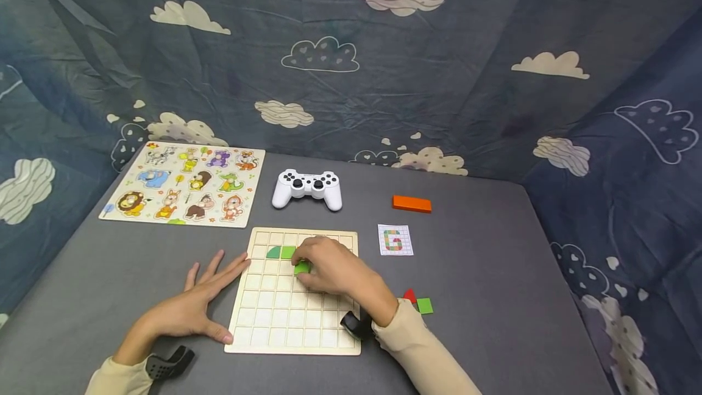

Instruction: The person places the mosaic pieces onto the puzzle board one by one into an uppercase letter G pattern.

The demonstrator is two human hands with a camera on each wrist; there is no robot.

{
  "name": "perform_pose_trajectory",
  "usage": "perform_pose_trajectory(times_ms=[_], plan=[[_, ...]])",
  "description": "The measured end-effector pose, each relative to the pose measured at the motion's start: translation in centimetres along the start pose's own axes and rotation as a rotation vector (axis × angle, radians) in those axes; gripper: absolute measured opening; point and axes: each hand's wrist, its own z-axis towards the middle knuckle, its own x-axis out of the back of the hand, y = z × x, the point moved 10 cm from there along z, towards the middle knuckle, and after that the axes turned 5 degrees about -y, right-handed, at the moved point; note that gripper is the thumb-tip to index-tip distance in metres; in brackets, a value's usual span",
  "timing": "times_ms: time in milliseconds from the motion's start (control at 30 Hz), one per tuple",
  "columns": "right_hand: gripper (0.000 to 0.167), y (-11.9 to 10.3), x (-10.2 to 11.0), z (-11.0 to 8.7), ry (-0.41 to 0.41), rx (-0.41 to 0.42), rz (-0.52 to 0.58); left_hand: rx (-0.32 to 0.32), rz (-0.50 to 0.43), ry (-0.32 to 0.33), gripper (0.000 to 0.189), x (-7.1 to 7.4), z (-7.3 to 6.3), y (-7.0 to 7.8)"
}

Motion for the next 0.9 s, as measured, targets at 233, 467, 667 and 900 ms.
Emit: perform_pose_trajectory(times_ms=[233,467,667,900], plan=[[0.017,-1.8,-0.9,2.4,-0.052,0.009,-0.038,-0.011,0.008,0.015,0.129,0.1,-0.3,-0.2],[0.016,-2.1,-2.1,4.4,-0.089,-0.017,-0.074,-0.026,0.006,0.006,0.128,0.0,-0.1,0.0],[0.01,-2.0,-3.2,5.7,-0.121,-0.033,-0.095,-0.028,0.002,0.004,0.128,0.1,0.0,0.1],[0.009,-2.1,-3.5,6.3,-0.136,-0.04,-0.13,-0.026,0.004,0.006,0.127,0.0,0.0,0.1]])
